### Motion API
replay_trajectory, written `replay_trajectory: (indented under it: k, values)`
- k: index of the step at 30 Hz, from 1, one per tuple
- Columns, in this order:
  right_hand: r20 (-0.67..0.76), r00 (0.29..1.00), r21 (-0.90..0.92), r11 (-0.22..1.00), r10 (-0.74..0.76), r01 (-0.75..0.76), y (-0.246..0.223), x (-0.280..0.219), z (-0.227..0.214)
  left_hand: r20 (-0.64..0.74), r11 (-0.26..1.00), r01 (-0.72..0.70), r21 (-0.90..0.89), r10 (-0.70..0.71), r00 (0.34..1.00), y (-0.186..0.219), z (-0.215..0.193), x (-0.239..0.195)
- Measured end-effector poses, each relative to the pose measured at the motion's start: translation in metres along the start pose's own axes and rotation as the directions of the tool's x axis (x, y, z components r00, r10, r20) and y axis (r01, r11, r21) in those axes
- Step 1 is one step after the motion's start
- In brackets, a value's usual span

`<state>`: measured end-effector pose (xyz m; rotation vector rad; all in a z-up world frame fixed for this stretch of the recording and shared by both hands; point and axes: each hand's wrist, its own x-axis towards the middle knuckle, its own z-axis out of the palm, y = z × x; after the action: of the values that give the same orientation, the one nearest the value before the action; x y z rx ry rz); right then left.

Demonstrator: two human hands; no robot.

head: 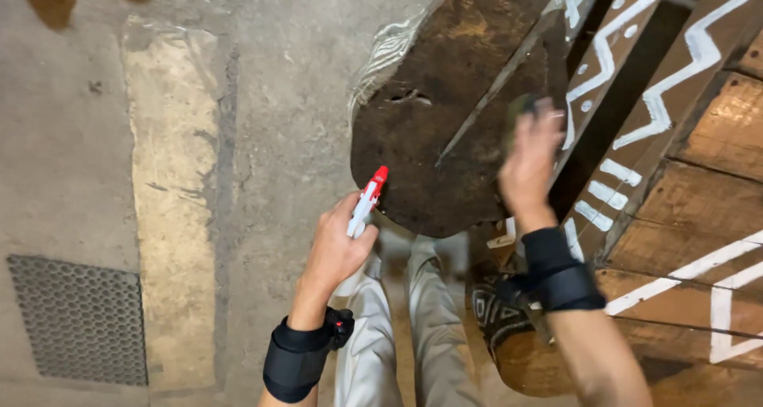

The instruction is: The person sprays a liquid from a spray bottle onto a wooden table and several stools, then wipes each surface with a cloth. The person moves around the room to clean multiple items, including a table with white geometric patterns and several round stools.

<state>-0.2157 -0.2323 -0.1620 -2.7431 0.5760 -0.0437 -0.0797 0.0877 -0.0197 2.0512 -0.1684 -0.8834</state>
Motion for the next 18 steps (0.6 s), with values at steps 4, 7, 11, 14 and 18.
replay_trajectory:
  k: [4, 7, 11, 14, 18]
  values:
    - [0.326, 0.927, -0.160, 0.955, -0.187, 0.249, -0.086, -0.058, 0.012, 0.035, 0.999, -0.047, -0.007, 0.047, 0.998, 0.011, 0.016, 0.002]
    - [0.199, 0.947, 0.251, 0.947, -0.254, 0.201, -0.089, -0.086, 0.005, 0.089, 0.996, -0.084, 0.018, 0.082, 0.993, 0.022, 0.024, 0.006]
    - [0.300, 0.941, 0.076, 0.987, -0.158, 0.142, -0.017, -0.078, -0.023, 0.147, 0.998, -0.043, 0.043, 0.036, 0.988, 0.031, 0.030, 0.008]
    - [0.098, 0.986, 0.011, 0.990, 0.136, -0.138, 0.016, -0.063, -0.020, 0.162, 0.996, -0.066, 0.059, 0.056, 0.985, 0.027, 0.034, 0.008]
    - [-0.086, 0.992, 0.024, 0.996, 0.091, -0.090, -0.002, -0.057, 0.002, 0.188, 0.996, -0.019, 0.093, 0.001, 0.982, 0.034, 0.041, 0.017]
